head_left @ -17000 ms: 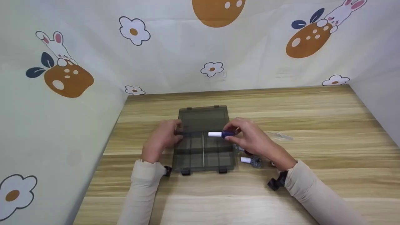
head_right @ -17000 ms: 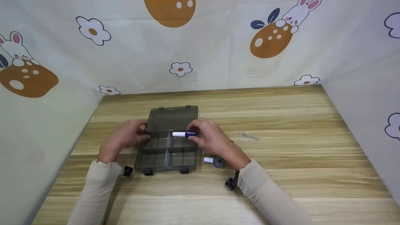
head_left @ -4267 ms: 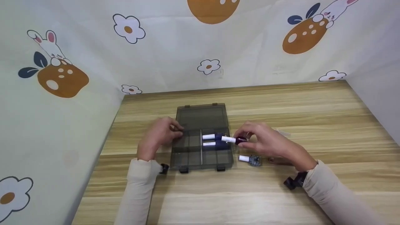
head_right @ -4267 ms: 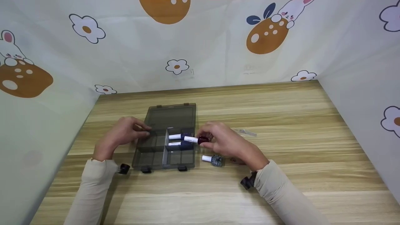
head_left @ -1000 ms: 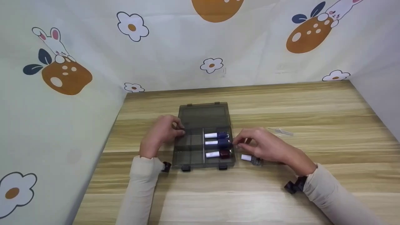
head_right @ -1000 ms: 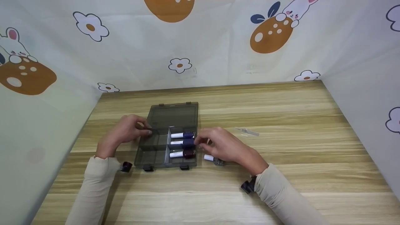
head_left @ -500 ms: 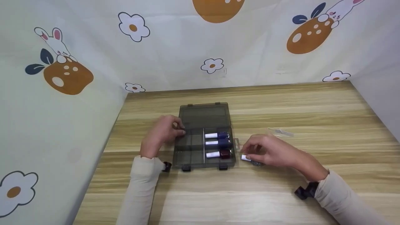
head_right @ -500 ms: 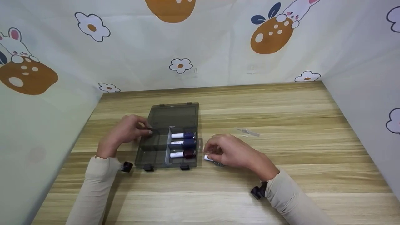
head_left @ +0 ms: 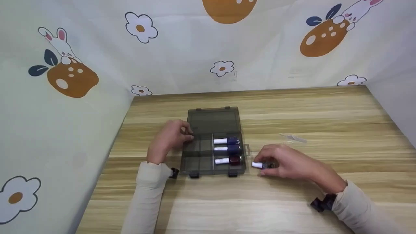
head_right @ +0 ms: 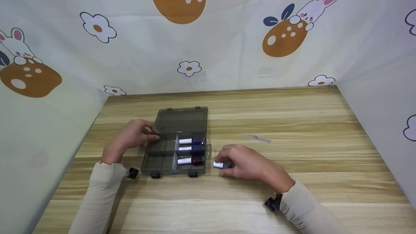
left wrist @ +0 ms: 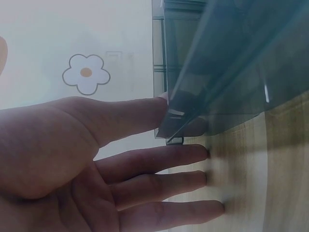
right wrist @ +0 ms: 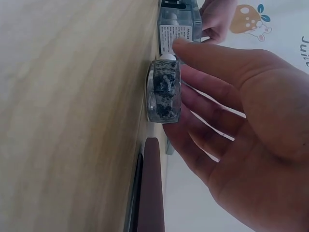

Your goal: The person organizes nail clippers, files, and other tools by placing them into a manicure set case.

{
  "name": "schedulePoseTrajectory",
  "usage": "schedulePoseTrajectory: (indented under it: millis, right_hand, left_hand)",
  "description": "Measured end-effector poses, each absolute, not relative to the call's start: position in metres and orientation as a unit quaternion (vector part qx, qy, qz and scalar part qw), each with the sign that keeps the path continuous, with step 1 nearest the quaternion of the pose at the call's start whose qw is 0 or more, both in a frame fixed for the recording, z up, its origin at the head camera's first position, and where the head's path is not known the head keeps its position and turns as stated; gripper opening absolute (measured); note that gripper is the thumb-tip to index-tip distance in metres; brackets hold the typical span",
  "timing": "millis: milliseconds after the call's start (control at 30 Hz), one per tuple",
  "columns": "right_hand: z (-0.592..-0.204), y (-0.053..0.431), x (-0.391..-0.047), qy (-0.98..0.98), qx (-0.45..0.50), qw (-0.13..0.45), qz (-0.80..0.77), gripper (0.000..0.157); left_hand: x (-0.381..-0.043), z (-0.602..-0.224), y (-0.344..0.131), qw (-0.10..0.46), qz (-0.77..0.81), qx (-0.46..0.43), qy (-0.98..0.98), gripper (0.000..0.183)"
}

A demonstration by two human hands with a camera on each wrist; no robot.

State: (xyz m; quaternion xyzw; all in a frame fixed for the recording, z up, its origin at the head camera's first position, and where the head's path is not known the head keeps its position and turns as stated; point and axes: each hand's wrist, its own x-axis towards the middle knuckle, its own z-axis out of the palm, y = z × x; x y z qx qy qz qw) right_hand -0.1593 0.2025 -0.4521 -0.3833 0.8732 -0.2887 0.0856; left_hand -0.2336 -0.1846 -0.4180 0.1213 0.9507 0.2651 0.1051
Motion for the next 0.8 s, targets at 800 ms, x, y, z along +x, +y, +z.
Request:
schedulePoseTrajectory:
  millis: [800]
  right_hand:
    - [-0.4505, 0.2034, -0.1568, 0.883, -0.374, 0.100, -0.265, 0.038]
  left_hand:
    - [-0.2330, -0.4173, -0.1842, 0.103, 0.263, 0.122, 0.951, 0.005]
